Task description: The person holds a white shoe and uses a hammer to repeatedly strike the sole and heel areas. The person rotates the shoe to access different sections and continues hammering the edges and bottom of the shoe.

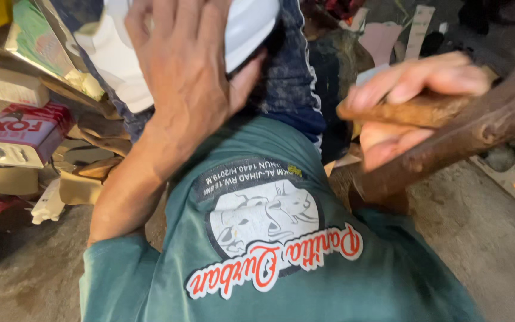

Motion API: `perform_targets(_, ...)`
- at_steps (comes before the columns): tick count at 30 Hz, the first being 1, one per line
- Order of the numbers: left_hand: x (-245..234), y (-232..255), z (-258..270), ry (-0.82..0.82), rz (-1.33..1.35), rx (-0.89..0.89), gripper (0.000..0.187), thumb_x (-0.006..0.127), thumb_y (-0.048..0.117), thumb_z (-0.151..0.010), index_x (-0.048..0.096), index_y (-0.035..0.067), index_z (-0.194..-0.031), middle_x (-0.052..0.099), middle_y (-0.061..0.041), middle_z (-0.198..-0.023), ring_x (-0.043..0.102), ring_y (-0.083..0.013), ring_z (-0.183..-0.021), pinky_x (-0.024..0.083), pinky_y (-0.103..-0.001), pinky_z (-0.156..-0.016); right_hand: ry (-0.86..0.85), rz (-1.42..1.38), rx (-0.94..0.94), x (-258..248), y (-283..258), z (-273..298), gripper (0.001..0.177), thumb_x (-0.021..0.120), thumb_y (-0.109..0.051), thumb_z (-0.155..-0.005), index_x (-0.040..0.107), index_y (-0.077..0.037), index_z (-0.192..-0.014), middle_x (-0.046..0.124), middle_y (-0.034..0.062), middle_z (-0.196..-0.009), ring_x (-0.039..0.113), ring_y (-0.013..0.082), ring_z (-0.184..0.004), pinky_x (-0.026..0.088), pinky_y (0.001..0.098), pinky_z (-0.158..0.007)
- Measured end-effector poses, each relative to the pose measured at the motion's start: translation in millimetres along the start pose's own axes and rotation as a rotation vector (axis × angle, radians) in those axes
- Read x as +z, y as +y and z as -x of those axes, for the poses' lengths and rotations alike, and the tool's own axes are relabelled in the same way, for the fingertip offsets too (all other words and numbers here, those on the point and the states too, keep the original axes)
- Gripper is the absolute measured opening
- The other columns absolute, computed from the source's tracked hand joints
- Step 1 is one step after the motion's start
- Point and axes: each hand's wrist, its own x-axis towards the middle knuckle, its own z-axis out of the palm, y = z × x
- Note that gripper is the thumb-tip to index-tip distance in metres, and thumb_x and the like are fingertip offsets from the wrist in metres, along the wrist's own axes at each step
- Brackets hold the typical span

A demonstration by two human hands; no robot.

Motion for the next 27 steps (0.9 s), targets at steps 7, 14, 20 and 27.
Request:
perform_targets(7, 20, 9, -10, 0.076, 0.028, 0.003, 0.052, 0.068, 0.047, -0.109, 0.064, -0.001, -0.128, 0.073, -0.015, -0.12, 0.065, -0.0318, -0.113, 0.043, -0.044, -0.101, -0.171, -0.051, 0.533, 39, -10, 28, 0.015, 0.043, -0.007, -0.109, 0.044, 0.003, -0.12, 0.052, 0.0143, -0.072, 0.048, 0.0177, -0.052, 0.046, 0.0282, -0.051)
perform_targets(14, 15, 11, -12, 0.036, 0.055, -0.017, 0.051, 0.065, 0.045, -0.111, 0.065, -0.002, -0.129, 0.073, -0.016, -0.121, 0.066, -0.0321, -0.114, 0.041, -0.044, -0.103, -0.266, 0.058, 0.274, 38, -7, 42, 0.018, 0.042, -0.006, -0.107, 0.041, 0.009, -0.098, 0.049, 0.0213, -0.069, 0.049, 0.0278, -0.05, 0.048, 0.0404, -0.048)
perform_targets(20, 18, 9, -11, 0.045, 0.044, 0.003, 0.054, 0.056, 0.047, -0.11, 0.065, -0.004, -0.128, 0.073, -0.015, -0.122, 0.067, -0.0324, -0.114, 0.041, -0.044, -0.101, -0.43, 0.387, 0.247, 34, -9, 32, 0.021, 0.056, -0.015, -0.107, 0.06, 0.005, -0.107, 0.06, 0.0205, -0.1, 0.065, 0.0395, -0.09, 0.054, 0.0478, -0.084)
perform_targets(27, 17, 10, -11, 0.006, 0.062, -0.008, 0.056, 0.059, 0.047, -0.111, 0.061, -0.003, -0.135, 0.072, -0.017, -0.127, 0.066, -0.0328, -0.119, 0.041, -0.044, -0.102, -0.365, 0.315, 0.236, 34, -15, 35, 0.029, 0.052, -0.014, -0.105, 0.064, 0.012, -0.1, 0.067, 0.024, -0.093, 0.067, 0.0388, -0.085, 0.056, 0.0489, -0.083)
